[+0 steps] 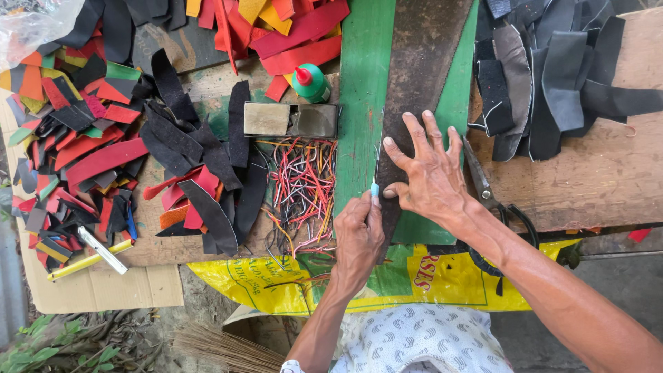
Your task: The person uses a utility knife to cut black rubber strips on a green cutting board, then trims the cut pieces with scissors. The person repeats this process with multiple rubber pieces, placing finished pieces aside.
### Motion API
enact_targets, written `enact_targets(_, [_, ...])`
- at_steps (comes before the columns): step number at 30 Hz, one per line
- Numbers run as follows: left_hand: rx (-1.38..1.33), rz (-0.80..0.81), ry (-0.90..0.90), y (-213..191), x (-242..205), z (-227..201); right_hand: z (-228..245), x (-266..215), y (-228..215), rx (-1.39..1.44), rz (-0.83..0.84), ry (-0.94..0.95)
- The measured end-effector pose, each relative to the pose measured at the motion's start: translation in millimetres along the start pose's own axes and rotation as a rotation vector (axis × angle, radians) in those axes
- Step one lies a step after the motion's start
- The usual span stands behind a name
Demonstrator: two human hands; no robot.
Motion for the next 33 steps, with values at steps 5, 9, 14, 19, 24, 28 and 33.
enact_targets(5, [0.017,0.01,0.006,1,3,0,0,1,0,0.004,0.005,0.004])
enact_targets(9, [0.058,0.045,0.068,5,-2,-2,1,-2,1,0.0,-0.003,0.008])
enact_targets(14, [0.073,0.068,0.059,11,-4,6,2,2,-2,-0.001,-0.013,0.006])
enact_targets(19, [0.091,0.076,0.06,8,-33,13,4,-3,1,0.002,-0.013,0.004])
enact_targets(24, [0.053,0.024,0.046,-8,-76,12,-2,-1,4,-0.01,-0.025,0.001])
enact_targets(28, [-0.005,0.003,-0.05,-14,-86,27,-7,-9,7,0.039,-0.08,-0.034])
enact_targets(33, [-0.069,-0.128,-0.041,-34,-111,31,-14,-15,15,0.134,-0.15,-0.073])
Point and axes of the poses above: each hand's wrist, its own x-axis towards the middle knuckle, its own y-axis out of the palm, z = x × y, the point moved 7 cm from there along x, towards the middle knuckle, and after that the axes turned 1 degree about -y, right-handed, at the moved point
